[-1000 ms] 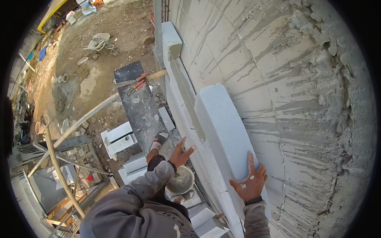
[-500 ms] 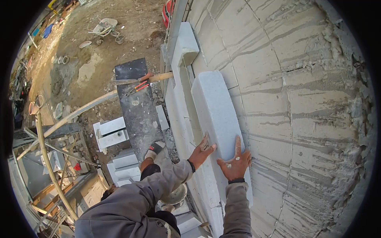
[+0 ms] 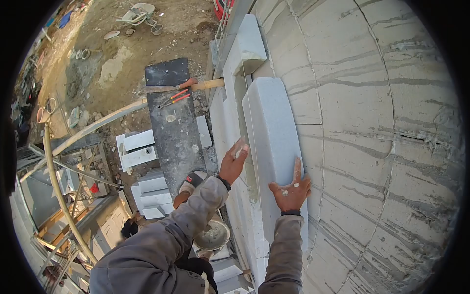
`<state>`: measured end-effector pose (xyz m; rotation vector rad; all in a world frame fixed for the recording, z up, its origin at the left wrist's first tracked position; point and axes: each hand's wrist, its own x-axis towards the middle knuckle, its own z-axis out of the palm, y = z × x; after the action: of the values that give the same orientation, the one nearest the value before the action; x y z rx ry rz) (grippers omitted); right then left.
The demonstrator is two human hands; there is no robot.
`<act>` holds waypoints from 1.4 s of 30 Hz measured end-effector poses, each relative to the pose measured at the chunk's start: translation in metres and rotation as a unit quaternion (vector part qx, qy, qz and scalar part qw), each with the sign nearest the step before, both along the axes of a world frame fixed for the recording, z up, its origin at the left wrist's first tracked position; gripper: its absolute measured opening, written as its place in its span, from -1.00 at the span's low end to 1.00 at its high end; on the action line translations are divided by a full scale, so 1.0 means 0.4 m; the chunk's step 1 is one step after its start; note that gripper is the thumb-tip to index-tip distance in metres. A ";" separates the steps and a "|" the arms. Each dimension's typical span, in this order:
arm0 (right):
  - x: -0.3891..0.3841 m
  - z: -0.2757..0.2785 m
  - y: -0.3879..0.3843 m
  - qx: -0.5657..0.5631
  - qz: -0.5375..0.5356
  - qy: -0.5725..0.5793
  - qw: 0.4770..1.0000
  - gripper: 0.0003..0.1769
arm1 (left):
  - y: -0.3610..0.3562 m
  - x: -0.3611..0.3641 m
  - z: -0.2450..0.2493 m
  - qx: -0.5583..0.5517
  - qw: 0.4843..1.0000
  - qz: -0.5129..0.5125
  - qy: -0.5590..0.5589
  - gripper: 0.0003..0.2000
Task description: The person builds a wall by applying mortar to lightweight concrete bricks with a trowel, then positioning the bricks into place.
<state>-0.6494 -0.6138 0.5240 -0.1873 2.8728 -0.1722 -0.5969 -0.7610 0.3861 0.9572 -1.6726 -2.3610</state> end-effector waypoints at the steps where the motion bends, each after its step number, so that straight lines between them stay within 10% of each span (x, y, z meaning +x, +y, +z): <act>1: -0.004 -0.019 -0.002 0.004 -0.001 -0.004 1.000 0.17 | -0.008 0.010 -0.058 0.004 1.000 -0.001 -0.004 -0.35; 9: -0.040 -0.105 -0.041 -0.007 0.003 0.003 1.000 0.16 | 0.132 -0.029 -0.287 0.427 0.881 -0.012 -0.206 -0.44; 42: -0.117 -0.340 -0.112 -0.121 0.066 -0.001 0.990 0.17 | 0.088 -0.197 -0.561 0.147 0.965 0.163 -0.141 -0.63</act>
<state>-0.6960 -0.6587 0.3880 -0.4208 2.8185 -0.4962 -0.6758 -0.7258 0.1615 1.5508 -1.1317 -2.3639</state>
